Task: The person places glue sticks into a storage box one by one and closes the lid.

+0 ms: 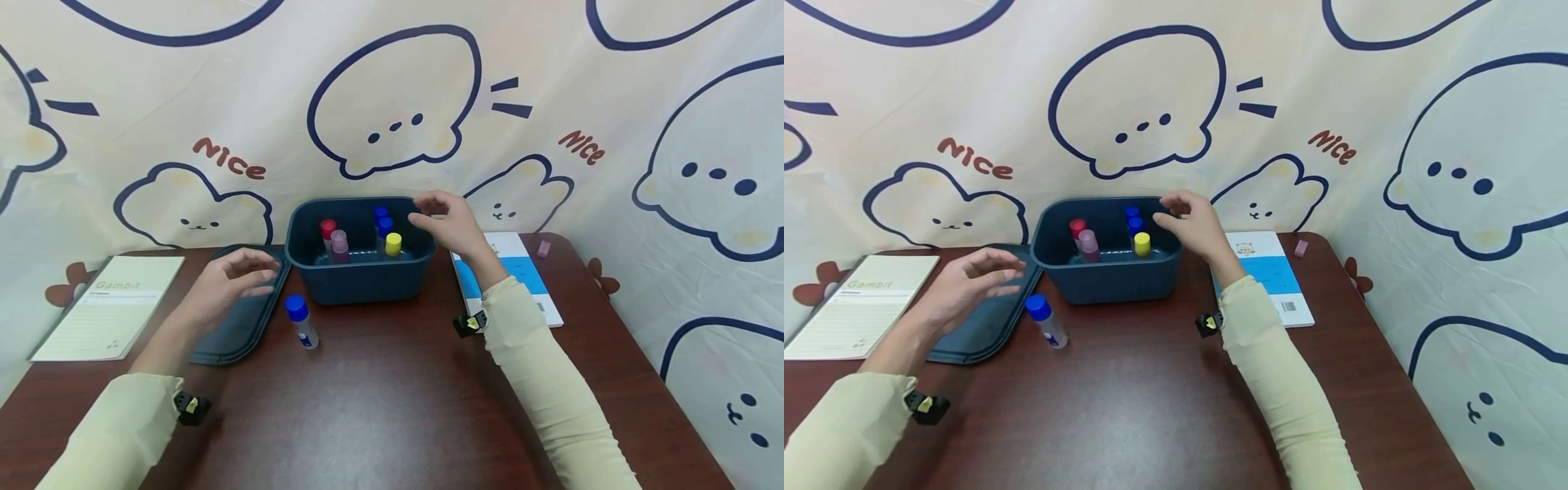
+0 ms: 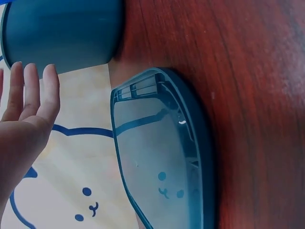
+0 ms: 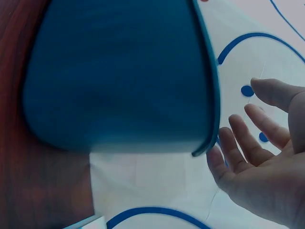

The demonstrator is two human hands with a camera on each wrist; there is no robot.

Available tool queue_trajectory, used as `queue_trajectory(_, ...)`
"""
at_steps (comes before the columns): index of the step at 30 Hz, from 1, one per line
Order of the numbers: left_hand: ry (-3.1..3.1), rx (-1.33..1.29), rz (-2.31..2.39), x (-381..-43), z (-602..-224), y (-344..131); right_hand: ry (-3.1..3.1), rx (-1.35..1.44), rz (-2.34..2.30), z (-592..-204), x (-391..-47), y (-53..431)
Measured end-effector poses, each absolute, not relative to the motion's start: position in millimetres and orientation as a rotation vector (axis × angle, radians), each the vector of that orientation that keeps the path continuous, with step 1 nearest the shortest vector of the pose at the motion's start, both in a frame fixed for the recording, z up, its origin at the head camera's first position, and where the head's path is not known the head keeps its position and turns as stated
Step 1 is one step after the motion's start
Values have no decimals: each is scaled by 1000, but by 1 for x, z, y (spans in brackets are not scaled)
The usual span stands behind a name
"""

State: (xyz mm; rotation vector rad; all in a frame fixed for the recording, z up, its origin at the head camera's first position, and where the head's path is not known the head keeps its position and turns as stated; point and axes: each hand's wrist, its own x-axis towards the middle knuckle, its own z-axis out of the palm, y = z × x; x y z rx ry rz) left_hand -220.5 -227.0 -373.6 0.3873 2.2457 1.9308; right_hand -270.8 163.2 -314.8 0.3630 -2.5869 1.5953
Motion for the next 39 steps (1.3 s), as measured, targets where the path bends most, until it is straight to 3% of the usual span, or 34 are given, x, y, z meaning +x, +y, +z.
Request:
queue_trajectory(7, 2278, 414, 1836, -219, -378, -228, -2612, 237, 1623, -329, -273, 177)
queue_trajectory(21, 2329, 472, 1585, -214, -382, -225, -2549, 246, 1888, -352, -282, 189)
queue_trajectory(39, 2203, 764, 1530, -212, -389, -221, -2354, 152, 2315, -360, -288, 191)
